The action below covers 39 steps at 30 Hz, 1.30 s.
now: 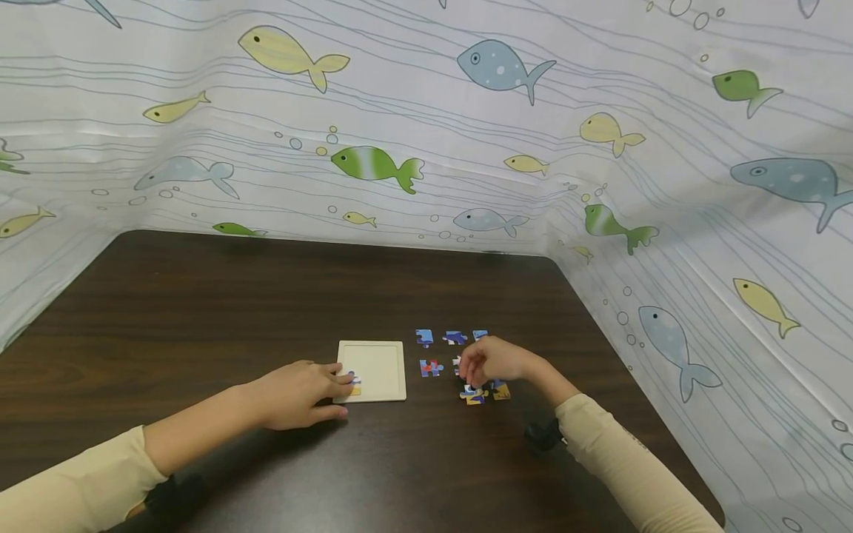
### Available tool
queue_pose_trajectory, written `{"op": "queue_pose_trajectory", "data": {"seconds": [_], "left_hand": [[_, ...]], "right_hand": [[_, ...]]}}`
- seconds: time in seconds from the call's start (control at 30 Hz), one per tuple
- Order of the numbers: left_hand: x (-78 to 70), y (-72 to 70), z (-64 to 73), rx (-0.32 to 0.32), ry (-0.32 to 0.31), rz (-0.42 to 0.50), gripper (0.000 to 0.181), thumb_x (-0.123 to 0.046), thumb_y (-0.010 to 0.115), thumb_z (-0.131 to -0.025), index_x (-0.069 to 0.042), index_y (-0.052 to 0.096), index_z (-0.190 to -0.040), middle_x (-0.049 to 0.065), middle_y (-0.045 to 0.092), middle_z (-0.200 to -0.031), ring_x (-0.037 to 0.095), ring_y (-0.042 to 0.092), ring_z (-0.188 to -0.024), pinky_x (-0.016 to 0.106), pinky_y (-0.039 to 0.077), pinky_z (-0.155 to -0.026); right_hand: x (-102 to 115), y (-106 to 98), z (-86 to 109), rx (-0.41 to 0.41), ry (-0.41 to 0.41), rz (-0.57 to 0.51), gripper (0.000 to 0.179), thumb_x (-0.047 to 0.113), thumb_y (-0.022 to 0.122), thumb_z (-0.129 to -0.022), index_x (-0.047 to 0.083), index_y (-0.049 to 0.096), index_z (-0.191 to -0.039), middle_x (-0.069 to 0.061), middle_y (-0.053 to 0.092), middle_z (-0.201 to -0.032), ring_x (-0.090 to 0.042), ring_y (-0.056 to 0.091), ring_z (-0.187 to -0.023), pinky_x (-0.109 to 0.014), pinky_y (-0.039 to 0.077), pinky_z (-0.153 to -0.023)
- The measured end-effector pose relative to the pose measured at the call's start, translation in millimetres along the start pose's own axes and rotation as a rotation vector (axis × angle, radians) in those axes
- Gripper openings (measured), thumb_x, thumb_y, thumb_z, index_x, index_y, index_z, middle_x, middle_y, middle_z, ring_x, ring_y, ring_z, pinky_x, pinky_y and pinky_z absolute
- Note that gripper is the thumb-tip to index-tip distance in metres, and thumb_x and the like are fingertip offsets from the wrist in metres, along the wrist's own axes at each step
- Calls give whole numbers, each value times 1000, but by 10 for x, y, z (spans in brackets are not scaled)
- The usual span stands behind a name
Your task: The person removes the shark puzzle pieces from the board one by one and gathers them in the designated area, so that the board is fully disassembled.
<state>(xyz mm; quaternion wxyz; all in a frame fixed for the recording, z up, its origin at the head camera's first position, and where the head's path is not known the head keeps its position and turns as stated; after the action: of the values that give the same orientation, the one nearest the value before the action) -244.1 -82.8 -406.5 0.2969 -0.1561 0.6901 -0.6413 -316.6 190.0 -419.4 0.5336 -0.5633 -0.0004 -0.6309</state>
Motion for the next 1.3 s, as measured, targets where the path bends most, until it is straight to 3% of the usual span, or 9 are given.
{"op": "queue_pose_trajectory", "data": {"seconds": [0.33, 0.57, 0.8, 0.93, 1.13, 1.3], "left_hand": [[-26, -20, -10, -10, 11, 4, 42, -41, 55, -96, -12, 67, -124, 10, 60, -133, 36, 54, -127, 54, 46, -98], [-19, -2, -14, 9, -20, 12, 40, -38, 58, -95, -11, 66, -125, 9, 59, -135, 35, 52, -129, 53, 44, -101], [-48, -50, -9, -59, 26, -30, 39, -39, 58, -95, -12, 67, -123, 10, 63, -131, 29, 60, -120, 50, 48, -96], [-23, -83, 6, -106, 16, -71, 42, -38, 62, -93, -12, 65, -125, 9, 62, -131, 25, 60, -120, 52, 47, -97], [91, -152, 42, -105, -63, -128, 53, -40, 70, -86, -6, 64, -126, 11, 63, -129, 29, 58, -121, 59, 43, -98], [120, -157, 71, -102, -78, -142, 45, -39, 73, -83, -10, 70, -116, 10, 68, -121, 31, 60, -118, 60, 43, -96]], "right_hand": [[4, 9, 39, -37, -9, -23, 20, -18, 59, -77, -4, 67, -89, -9, 66, -78, -17, 65, -71, -33, 58, -69], [-8, -21, 57, -65, -6, -25, 16, -15, 62, -79, -4, 68, -89, -9, 68, -78, -18, 66, -72, -33, 59, -71], [7, -48, 14, -67, -36, -68, 13, -11, 64, -82, -3, 67, -91, -9, 69, -80, -15, 67, -75, -33, 59, -74], [120, -41, -61, -56, -92, -114, 13, -4, 68, -83, -5, 66, -95, -11, 70, -83, -19, 68, -77, -37, 58, -76], [415, 15, -212, -61, -147, -139, 15, -2, 69, -83, -5, 67, -97, -19, 71, -89, -31, 69, -83, -49, 56, -79], [635, 173, -405, -30, -174, -143, 19, -1, 68, -85, -2, 67, -104, -20, 72, -101, -27, 70, -87, -41, 57, -77]]}}
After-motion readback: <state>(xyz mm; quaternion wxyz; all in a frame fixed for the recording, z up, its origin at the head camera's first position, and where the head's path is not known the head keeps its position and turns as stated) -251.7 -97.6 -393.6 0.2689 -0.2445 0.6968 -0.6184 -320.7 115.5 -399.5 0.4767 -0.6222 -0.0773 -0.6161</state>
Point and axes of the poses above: each hand's wrist, its own z-axis away from the middle knuckle, its own y-axis out of the palm, x = y × z, the point moved 7 cm from there along -z, towards the middle knuckle
